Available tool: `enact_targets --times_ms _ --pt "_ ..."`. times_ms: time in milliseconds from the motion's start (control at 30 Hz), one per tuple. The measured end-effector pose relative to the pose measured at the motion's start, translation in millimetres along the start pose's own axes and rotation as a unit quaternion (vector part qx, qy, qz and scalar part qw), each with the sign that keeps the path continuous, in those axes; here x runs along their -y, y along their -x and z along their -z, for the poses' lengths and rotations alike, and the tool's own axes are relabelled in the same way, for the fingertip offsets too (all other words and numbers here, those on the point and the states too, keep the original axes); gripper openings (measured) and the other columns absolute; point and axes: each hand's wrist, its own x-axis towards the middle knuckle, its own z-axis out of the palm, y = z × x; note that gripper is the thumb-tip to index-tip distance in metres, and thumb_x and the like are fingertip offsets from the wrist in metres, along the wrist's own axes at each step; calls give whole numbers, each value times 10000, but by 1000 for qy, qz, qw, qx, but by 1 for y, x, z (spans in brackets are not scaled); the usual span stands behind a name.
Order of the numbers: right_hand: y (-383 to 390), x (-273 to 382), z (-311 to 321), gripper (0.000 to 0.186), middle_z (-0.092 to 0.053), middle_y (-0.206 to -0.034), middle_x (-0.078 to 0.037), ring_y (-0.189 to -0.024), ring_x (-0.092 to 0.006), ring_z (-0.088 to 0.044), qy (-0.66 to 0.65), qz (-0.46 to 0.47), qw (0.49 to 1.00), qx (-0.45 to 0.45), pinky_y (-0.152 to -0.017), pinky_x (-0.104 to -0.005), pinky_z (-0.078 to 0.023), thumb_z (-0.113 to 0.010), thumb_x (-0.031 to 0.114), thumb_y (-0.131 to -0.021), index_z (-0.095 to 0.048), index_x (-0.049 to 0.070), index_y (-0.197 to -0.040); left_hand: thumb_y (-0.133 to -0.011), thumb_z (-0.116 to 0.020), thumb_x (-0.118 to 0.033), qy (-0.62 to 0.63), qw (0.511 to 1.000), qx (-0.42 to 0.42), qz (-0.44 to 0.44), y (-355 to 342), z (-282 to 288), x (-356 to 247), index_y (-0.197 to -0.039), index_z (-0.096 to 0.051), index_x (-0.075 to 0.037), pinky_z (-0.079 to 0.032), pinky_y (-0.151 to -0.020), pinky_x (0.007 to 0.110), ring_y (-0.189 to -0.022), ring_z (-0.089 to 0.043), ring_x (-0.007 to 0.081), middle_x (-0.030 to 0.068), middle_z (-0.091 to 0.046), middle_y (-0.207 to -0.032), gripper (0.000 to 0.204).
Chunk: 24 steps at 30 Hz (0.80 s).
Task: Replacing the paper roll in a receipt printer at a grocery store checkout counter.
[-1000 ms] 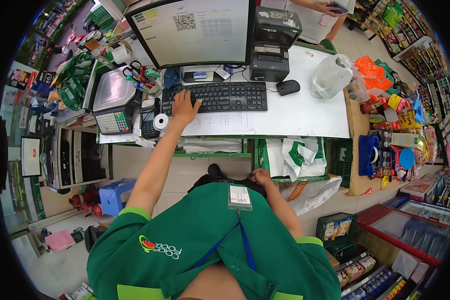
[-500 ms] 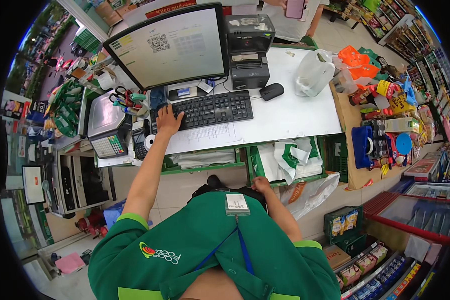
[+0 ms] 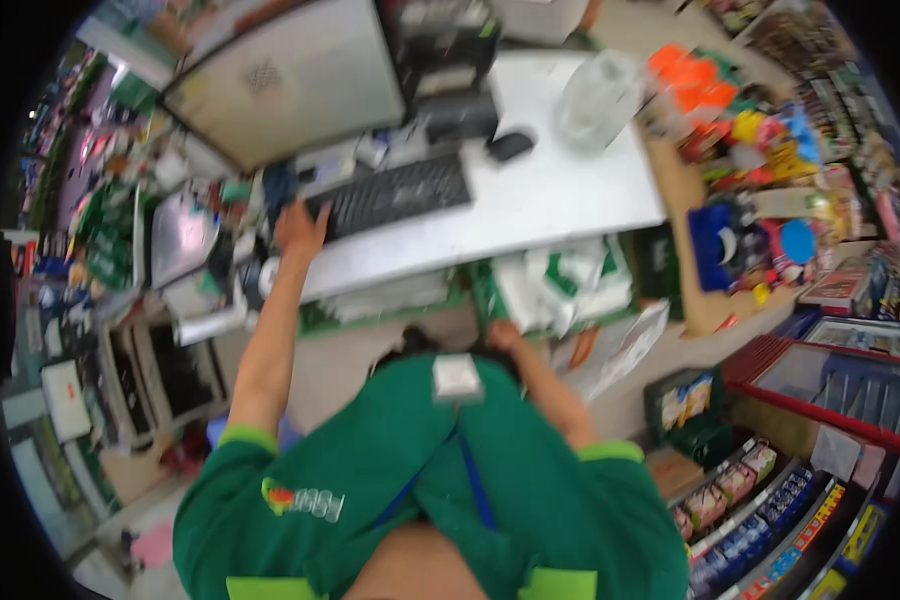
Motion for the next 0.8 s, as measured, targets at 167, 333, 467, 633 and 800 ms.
enact_targets --times_ms 167,333,467,633,800 --pt "-2 14 35 245 -700 -763 -88 -618 -179 -649 -406 -241 872 -133 -524 -337 -487 -511 260 -930 -643 71 -1014 -917 -578 -492 25 999 41 21 7 -8 6 -1415 -383 -37 -295 -1076 470 -1297 -418 319 187 -506 -1356 702" --pt "-3 19 52 221 -697 -775 -87 -620 -174 -646 -421 -286 855 -101 -518 -309 -487 -560 223 -901 -648 64 -1028 -924 -581 -481 49 999 8 20 5 -10 3 -1426 -383 -48 -291 -1066 472 -1300 -417 330 181 -545 -1318 692" --pt "0 27 55 260 -694 -791 -90 -636 -175 -648 -429 -280 853 -102 -523 -296 -493 -563 240 -894 -646 55 -1058 -921 -604 -426 66 998 -13 9 5 -9 4 -1370 -428 -33 -301 -1052 469 -1259 -449 321 180 -558 -1292 621" --pt "-1 29 56 270 -698 -801 -92 -645 -180 -652 -416 -280 859 -100 -535 -302 -502 -547 232 -899 -649 56 -1077 -919 -608 -414 102 993 -59 5 -1 -7 8 -1311 -477 -21 -313 -1040 471 -1221 -478 328 184 -589 -1239 570" --pt "-1 29 54 252 -698 -789 -91 -639 -177 -649 -414 -280 859 -108 -536 -318 -483 -517 223 -894 -657 88 -1054 -898 -631 -401 96 993 -65 2 4 -8 7 -1315 -472 -18 -312 -1044 468 -1232 -465 332 186 -581 -1247 588"
